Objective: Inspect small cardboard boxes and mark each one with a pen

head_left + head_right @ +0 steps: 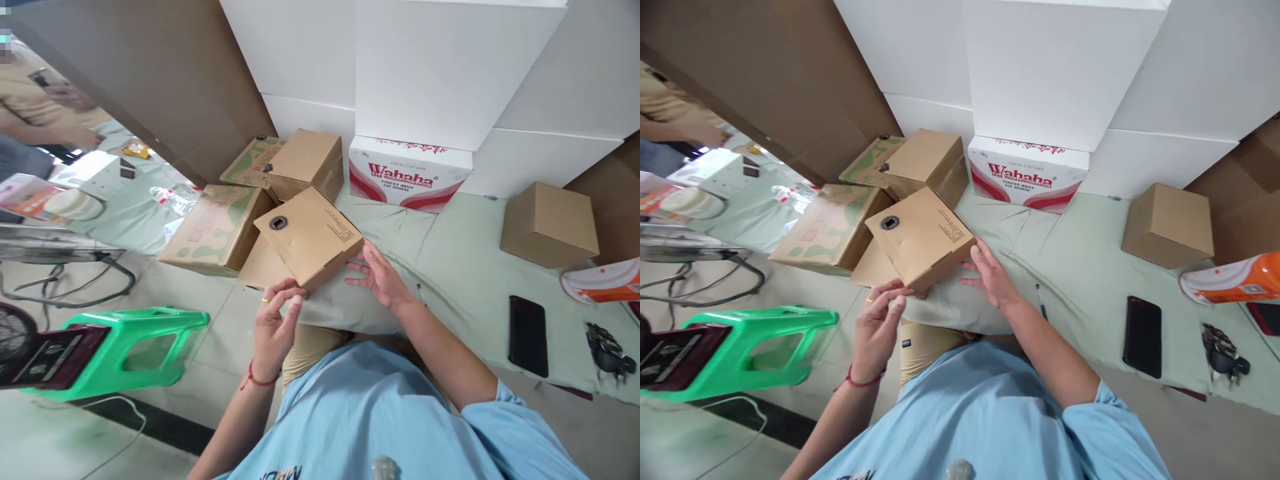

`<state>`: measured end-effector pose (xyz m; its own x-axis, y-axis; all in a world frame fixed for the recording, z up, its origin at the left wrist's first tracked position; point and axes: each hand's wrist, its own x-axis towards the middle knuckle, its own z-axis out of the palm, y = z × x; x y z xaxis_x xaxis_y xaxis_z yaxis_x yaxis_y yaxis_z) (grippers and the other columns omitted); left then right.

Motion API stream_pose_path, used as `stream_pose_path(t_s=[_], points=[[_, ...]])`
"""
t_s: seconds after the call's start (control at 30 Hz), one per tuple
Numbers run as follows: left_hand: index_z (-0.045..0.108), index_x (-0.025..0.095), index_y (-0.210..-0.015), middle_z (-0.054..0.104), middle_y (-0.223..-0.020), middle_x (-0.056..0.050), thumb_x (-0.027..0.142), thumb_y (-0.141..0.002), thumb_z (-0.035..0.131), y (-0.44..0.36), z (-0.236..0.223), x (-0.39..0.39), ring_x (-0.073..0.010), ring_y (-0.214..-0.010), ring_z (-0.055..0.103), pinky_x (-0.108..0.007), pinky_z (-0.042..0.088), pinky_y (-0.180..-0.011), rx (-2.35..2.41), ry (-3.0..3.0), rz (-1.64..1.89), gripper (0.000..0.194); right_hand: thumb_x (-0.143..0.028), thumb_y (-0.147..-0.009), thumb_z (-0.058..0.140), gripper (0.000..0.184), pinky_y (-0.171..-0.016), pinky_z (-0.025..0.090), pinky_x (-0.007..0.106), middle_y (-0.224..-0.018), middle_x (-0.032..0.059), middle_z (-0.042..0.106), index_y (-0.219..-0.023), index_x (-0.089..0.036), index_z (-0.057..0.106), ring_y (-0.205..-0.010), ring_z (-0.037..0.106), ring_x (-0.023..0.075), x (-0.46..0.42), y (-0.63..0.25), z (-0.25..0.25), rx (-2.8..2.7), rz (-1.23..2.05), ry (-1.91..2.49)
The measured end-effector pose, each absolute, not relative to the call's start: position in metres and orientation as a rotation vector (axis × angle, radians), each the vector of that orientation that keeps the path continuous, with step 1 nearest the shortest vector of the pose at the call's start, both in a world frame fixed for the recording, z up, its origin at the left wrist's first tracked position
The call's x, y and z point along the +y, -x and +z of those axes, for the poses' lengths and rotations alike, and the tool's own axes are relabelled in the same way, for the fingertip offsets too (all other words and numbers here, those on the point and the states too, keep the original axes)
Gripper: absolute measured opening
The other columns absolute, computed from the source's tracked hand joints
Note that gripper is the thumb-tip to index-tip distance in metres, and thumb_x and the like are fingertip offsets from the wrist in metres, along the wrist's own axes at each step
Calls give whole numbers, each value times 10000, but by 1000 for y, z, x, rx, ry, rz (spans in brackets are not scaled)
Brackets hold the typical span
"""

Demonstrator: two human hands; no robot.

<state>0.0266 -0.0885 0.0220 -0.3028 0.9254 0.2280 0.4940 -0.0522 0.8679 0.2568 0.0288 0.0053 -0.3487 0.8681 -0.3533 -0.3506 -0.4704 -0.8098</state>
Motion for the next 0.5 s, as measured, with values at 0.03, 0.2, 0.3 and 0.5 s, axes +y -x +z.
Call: stream_pose_path(t_s=[0.03, 0.2, 0.3, 0.5], points=[[817, 220, -950, 735, -1208, -107, 488, -1034, 620, -32, 24, -92, -281, -1223, 672, -422, 531, -1083, 1798, -1578, 1295, 344, -784, -803, 799, 786, -915, 675, 487, -1483, 91, 660, -1439, -361, 616, -1288, 683, 317, 29, -261, 4, -759, 1898, 1039], [820, 233, -932, 763, -1174, -109, 461, -1074, 568, -42, 30, -90, -272, -1125, 709, -405, 565, -967, 1665, -1706, 1246, 368, -774, -786, 826, 575, -845, 693, 482, -1076, 57, 769, -1074, -298, 680, -1045, 765, 286, 7, -296, -12, -612, 1818, 1108], [829, 243, -972, 764, -1233, -124, 474, -1060, 603, -55, 29, -83, -289, -1140, 718, -432, 578, -980, 1498, -1706, 1212, 335, -619, -827, 864, 427, -810, 694, 441, -1020, 48, 794, -1005, -282, 672, -949, 790, 256, -18, -320, -22, -553, 1820, 1204], [781, 254, -1240, 706, -1394, -155, 495, -1064, 612, -87, 27, -77, -339, -1366, 642, -517, 556, -1135, 1076, -1469, 1242, 343, -584, -927, 659, 398, -625, 656, 330, -840, 103, 813, -1000, -207, 762, -695, 770, 221, -45, -363, -29, -397, 1947, 1261]])
